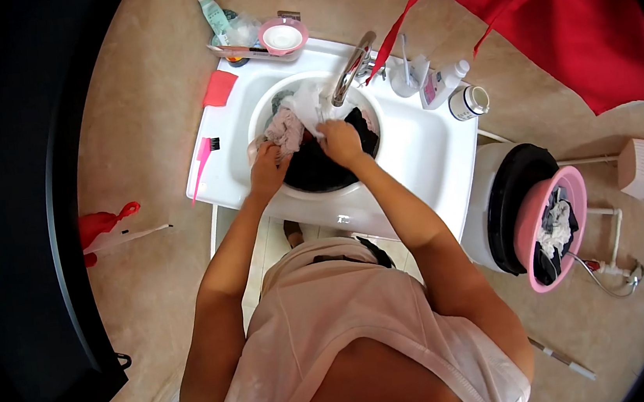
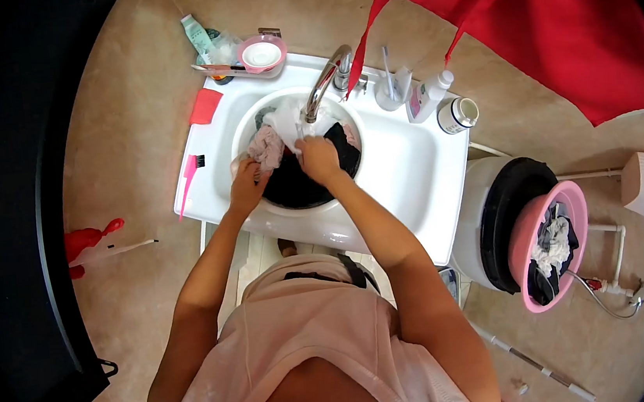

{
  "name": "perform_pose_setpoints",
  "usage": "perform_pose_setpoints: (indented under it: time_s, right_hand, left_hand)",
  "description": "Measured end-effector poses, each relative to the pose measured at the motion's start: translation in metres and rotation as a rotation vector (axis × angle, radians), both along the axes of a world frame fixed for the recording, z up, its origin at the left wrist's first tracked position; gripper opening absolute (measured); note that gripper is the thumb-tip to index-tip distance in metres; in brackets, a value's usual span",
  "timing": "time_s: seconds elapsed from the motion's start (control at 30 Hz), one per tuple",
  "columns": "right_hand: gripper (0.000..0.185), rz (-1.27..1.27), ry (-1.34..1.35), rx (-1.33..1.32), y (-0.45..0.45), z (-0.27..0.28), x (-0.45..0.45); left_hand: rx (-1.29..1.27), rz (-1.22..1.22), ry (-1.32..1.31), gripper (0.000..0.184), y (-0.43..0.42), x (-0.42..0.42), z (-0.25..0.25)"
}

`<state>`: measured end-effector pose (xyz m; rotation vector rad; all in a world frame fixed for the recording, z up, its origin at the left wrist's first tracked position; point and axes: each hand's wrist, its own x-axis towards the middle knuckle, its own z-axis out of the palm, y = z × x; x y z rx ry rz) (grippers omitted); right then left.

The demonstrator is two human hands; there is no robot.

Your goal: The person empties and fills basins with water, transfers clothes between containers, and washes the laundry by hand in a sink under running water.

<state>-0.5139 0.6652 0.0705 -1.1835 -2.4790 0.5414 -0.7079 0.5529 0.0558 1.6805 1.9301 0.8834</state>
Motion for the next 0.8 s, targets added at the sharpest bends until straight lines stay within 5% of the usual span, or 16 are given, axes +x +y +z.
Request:
perform_pose_setpoints:
  time_s: [0.17, 0.27, 0.37, 0.5, 0.8]
  right_hand:
    - [0.020, 0.130, 0.096, 0.006, -0.037, 0.051, 0.035]
    - [0.020, 0.195, 0.001, -0.023, -0.047, 0.068, 0.063]
    - [0.021, -0.022, -0.014, -0.187, -0.044, 0.074, 0.086]
    - [0.037, -0.343, 0.023, 0.159, 0.012, 0.059, 0.089]
    - [0.050, -0.252, -0.595, 0.392, 0.103, 0.011, 0.084]
  left_hand:
    - [0.212, 0.042, 0.153, 0.062, 0.008, 0.025, 0.026]
    - [0.224, -0.146, 0.256, 0.072, 0.026, 0.046, 0.050]
    - [0.070, -0.411, 0.417, 0.073, 0.035, 0.073, 0.020]
    - [0.080, -0.446, 0.446, 0.066, 0.041, 0.084, 0.013]
    - [0.112, -0.467, 0.499, 0.061, 0.036, 0.084, 0.013]
